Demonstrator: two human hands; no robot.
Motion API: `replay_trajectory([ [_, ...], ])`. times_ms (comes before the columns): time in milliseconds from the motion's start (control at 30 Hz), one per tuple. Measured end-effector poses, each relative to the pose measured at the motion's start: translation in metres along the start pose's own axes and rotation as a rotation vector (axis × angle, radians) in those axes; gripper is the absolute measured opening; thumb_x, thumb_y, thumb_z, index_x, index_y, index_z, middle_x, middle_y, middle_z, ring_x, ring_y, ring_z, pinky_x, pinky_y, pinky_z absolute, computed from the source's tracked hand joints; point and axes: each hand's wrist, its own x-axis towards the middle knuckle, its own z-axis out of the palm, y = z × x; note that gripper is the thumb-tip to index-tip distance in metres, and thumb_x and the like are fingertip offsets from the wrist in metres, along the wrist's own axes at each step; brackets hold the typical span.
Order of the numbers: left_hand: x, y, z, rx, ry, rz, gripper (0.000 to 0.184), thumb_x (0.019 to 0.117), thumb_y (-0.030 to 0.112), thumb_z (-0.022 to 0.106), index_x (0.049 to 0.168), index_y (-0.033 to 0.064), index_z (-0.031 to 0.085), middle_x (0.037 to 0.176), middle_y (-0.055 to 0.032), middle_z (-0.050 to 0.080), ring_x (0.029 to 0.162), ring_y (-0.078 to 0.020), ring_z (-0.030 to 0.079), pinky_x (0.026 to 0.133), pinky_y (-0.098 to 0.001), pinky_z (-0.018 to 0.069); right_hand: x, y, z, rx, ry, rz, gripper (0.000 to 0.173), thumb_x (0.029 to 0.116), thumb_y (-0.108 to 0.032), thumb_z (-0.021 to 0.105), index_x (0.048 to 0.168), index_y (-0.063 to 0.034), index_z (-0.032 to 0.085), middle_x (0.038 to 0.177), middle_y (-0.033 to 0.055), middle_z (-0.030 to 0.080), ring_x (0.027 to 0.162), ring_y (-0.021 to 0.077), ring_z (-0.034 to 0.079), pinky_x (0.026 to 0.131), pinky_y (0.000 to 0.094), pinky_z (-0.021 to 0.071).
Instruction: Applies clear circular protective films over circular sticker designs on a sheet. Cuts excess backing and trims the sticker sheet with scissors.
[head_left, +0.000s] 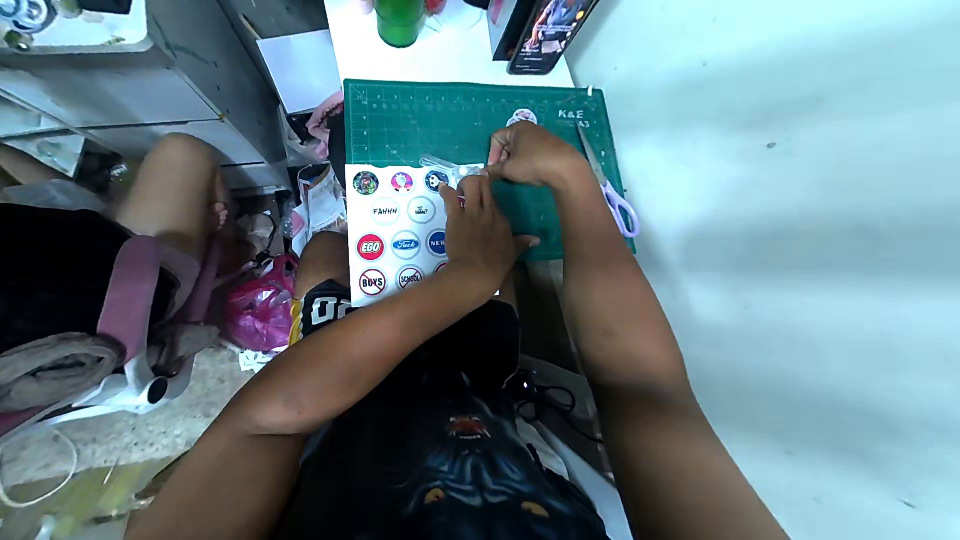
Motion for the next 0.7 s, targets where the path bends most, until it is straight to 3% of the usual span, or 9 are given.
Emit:
replay_trajectory([
  [100, 0.002, -0.001, 0.001, 0.006, 0.097, 0.032, 0.100, 0.0914, 0.083, 0.038, 0.122, -0.0084, 0.065, 0.140, -0.0277, 0.052, 0.132, -0.0425, 0.049, 0.107, -0.0648, 0.0332, 0.002, 0.002, -0.002, 0.012, -0.018, -0.011, 0.027, 0.0890, -0.029, 0.082, 0.098, -0.0056, 0.072, 0.087, 0.0138, 0.068, 0.085, 0.0303, 0.065, 0.079, 0.0585, 0.0514],
  [167, 0.003, -0.003, 0.002, -0.007, 0.122, 0.045, 0.094, 0.0923, 0.082, 0.037, 0.110, -0.0049, 0.070, 0.136, -0.0273, 0.055, 0.130, -0.0421, 0.050, 0.107, -0.0628, 0.0336, 0.002, 0.003, -0.003, 0.039, -0.041, -0.032, 0.023, 0.0904, -0.026, 0.080, 0.096, -0.0058, 0.071, 0.081, 0.0113, 0.066, 0.075, 0.0256, 0.062, 0.071, 0.0528, 0.0508],
  [233, 0.004, -0.004, 0.005, -0.026, 0.172, 0.048, 0.091, 0.0926, 0.081, 0.038, 0.102, -0.0030, 0.072, 0.131, -0.0270, 0.057, 0.128, -0.0426, 0.051, 0.105, -0.0628, 0.0345, 0.003, 0.008, -0.006, 0.106, -0.098, -0.077, 0.019, 0.0938, -0.024, 0.076, 0.097, -0.0067, 0.070, 0.069, 0.0051, 0.059, 0.057, 0.0153, 0.051, 0.056, 0.0373, 0.0450],
  [300, 0.004, -0.003, 0.008, -0.040, 0.198, 0.040, 0.089, 0.0933, 0.080, 0.039, 0.098, -0.0023, 0.072, 0.129, -0.0269, 0.057, 0.126, -0.0423, 0.051, 0.105, -0.0626, 0.0346, 0.001, 0.009, -0.012, 0.175, -0.149, -0.128, 0.015, 0.0978, -0.020, 0.071, 0.102, -0.0058, 0.070, 0.068, 0.0026, 0.057, 0.055, 0.0107, 0.048, 0.054, 0.0307, 0.0429],
  [400, 0.004, -0.001, 0.008, -0.058, 0.159, 0.034, 0.089, 0.0957, 0.078, 0.036, 0.101, -0.0025, 0.073, 0.136, -0.0281, 0.054, 0.131, -0.0430, 0.050, 0.107, -0.0638, 0.0339, 0.000, -0.006, -0.017, 0.138, -0.013, -0.220, 0.021, 0.0983, -0.026, 0.068, 0.107, -0.0074, 0.074, 0.087, 0.0075, 0.067, 0.075, 0.0180, 0.062, 0.073, 0.0438, 0.0538],
  [467, 0.004, -0.001, 0.010, -0.081, 0.157, 0.040, 0.088, 0.0965, 0.077, 0.036, 0.100, -0.0023, 0.073, 0.137, -0.0282, 0.054, 0.130, -0.0431, 0.050, 0.106, -0.0645, 0.0346, -0.001, -0.028, -0.016, 0.060, 0.075, -0.237, 0.025, 0.0946, -0.034, 0.074, 0.102, -0.0105, 0.078, 0.092, 0.0082, 0.072, 0.085, 0.0224, 0.068, 0.080, 0.0515, 0.0557],
  [567, 0.003, -0.001, 0.013, -0.113, 0.157, 0.049, 0.084, 0.0981, 0.074, 0.038, 0.105, -0.0019, 0.072, 0.143, -0.0283, 0.052, 0.134, -0.0436, 0.049, 0.108, -0.0669, 0.0330, 0.000, -0.062, -0.015, -0.175, 0.042, -0.232, 0.028, 0.0850, -0.043, 0.083, 0.093, -0.0161, 0.080, 0.089, 0.0070, 0.074, 0.090, 0.0279, 0.070, 0.083, 0.0601, 0.0547],
  [700, 0.003, -0.003, 0.015, -0.172, 0.191, 0.049, 0.077, 0.0989, 0.071, 0.041, 0.099, 0.0002, 0.073, 0.145, -0.0265, 0.052, 0.135, -0.0420, 0.049, 0.108, -0.0676, 0.0325, 0.004, -0.084, -0.013, -0.384, -0.047, -0.178, 0.028, 0.0822, -0.041, 0.087, 0.090, -0.0152, 0.080, 0.091, 0.0114, 0.073, 0.092, 0.0340, 0.069, 0.081, 0.0638, 0.0541],
])
